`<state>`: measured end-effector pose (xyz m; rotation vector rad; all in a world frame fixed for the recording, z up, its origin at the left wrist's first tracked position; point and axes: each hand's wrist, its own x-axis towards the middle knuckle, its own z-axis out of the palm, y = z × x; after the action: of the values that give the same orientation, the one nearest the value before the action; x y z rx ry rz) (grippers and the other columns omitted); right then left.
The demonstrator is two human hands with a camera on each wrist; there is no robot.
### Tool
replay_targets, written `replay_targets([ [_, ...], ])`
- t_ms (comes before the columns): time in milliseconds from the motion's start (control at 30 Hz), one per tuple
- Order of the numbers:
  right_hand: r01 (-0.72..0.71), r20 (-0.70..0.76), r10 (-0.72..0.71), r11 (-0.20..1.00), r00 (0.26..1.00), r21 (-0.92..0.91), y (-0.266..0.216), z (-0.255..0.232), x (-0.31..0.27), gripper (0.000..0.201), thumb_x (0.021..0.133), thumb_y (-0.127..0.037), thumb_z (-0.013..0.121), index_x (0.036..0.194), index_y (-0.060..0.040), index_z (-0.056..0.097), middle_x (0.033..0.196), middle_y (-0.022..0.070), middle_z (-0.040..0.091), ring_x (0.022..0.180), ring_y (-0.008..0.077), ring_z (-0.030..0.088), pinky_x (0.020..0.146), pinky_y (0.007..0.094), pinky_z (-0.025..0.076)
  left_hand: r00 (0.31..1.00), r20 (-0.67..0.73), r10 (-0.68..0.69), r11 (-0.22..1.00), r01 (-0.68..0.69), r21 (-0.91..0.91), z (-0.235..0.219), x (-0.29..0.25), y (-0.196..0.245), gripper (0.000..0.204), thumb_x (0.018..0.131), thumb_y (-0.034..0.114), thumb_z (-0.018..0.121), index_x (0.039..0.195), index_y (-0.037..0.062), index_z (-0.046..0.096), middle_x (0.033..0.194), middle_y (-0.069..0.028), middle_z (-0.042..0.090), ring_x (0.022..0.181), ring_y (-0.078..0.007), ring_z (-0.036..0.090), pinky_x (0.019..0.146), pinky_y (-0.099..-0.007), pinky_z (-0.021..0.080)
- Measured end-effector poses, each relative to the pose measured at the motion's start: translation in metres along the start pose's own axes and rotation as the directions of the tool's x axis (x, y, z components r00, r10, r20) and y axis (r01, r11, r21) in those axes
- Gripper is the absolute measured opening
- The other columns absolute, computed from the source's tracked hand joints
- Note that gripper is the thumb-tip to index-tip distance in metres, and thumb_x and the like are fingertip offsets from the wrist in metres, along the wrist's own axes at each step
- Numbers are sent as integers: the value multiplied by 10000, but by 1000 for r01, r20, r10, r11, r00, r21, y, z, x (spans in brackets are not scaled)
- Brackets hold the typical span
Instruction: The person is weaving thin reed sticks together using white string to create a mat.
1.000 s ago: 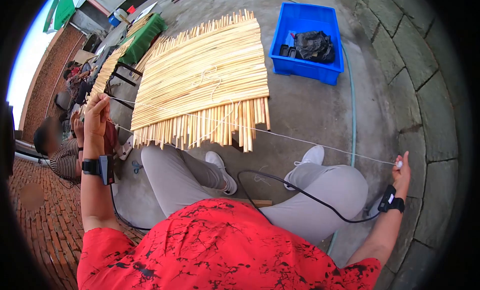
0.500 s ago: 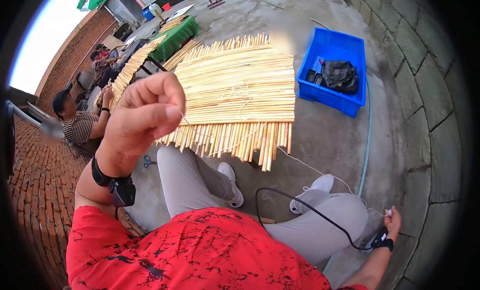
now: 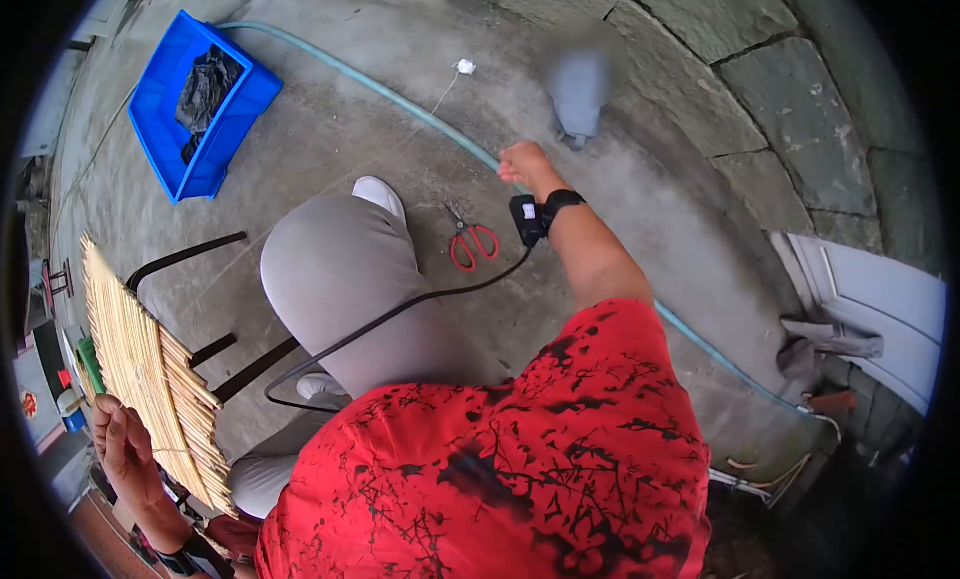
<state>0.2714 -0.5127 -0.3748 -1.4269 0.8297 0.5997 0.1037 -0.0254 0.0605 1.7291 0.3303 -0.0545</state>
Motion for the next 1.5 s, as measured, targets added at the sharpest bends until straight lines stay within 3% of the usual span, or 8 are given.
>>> replay_targets([
  [500, 340, 260, -405, 137, 877, -930, 153, 81, -44, 299, 738, -287, 663, 891, -48, 565, 862, 143, 622, 787, 311, 629, 672, 396, 503, 985, -152, -85, 989, 103, 111, 9, 4, 18, 69, 853, 92, 524, 831, 39, 487, 488, 26, 392, 371, -30, 263, 357, -172, 165],
  [533, 300, -21, -366, 794, 930, -529, 220, 83, 9, 197, 778, -221, 610, 860, -52, 553, 837, 133, 618, 754, 306, 628, 656, 391, 504, 980, -182, -80, 984, 107, 143, 13, 3, 19, 61, 849, 81, 511, 819, 35, 484, 497, 26, 397, 376, -33, 269, 365, -179, 174],
  [600, 662, 231, -731, 375, 641, -649, 298, 59, 69, 179, 827, -209, 507, 861, -39, 554, 842, 160, 615, 758, 302, 623, 653, 384, 498, 949, -250, -192, 972, 219, 83, 20, 1, 22, 61, 839, 70, 522, 799, 28, 500, 521, 23, 413, 400, -33, 285, 377, -183, 182],
  [633, 412, 167, -502, 429, 849, -804, 202, 81, -8, 173, 807, -180, 525, 857, -22, 573, 833, 170, 620, 755, 301, 620, 632, 371, 488, 945, -229, -233, 970, 241, 9, 16, -1, 17, 62, 832, 75, 548, 804, 27, 520, 538, 20, 432, 416, -34, 311, 379, -174, 191],
  [933, 25, 206, 46, 944, 977, -328, 90, 46, -91, 159, 786, -180, 582, 806, -24, 603, 722, 112, 605, 704, 219, 608, 579, 326, 467, 961, -131, -243, 949, 208, -236, -7, -30, -15, 81, 849, 108, 567, 839, 28, 559, 566, 16, 451, 457, -36, 347, 390, -171, 208],
  [1067, 191, 123, -151, 867, 981, -461, 41, 17, -110, 152, 756, -167, 631, 790, -23, 597, 681, 71, 578, 668, 177, 577, 575, 295, 459, 974, -102, -200, 933, 158, -324, -13, -48, -29, 72, 842, 105, 571, 842, 33, 576, 583, 31, 466, 471, -24, 364, 404, -169, 231],
  [1233, 841, 141, -896, 328, 421, -430, -69, 9, -197, 309, 694, -57, 709, 949, 3, 546, 828, 30, 544, 698, 117, 502, 641, 249, 443, 985, -125, -117, 929, 64, -364, -8, -64, -36, 66, 840, 96, 574, 833, 30, 563, 559, 36, 448, 442, -26, 333, 387, -175, 201],
  [1500, 819, 897, -400, 568, 189, 80, -103, 159, -419, 764, 648, -567, 698, 1121, -7, 483, 875, 20, 495, 753, 99, 488, 683, 232, 431, 990, -141, 17, 920, -71, -385, 0, -77, -27, 86, 822, 120, 607, 797, 53, 560, 550, 63, 432, 433, -17, 323, 395, -176, 197],
])
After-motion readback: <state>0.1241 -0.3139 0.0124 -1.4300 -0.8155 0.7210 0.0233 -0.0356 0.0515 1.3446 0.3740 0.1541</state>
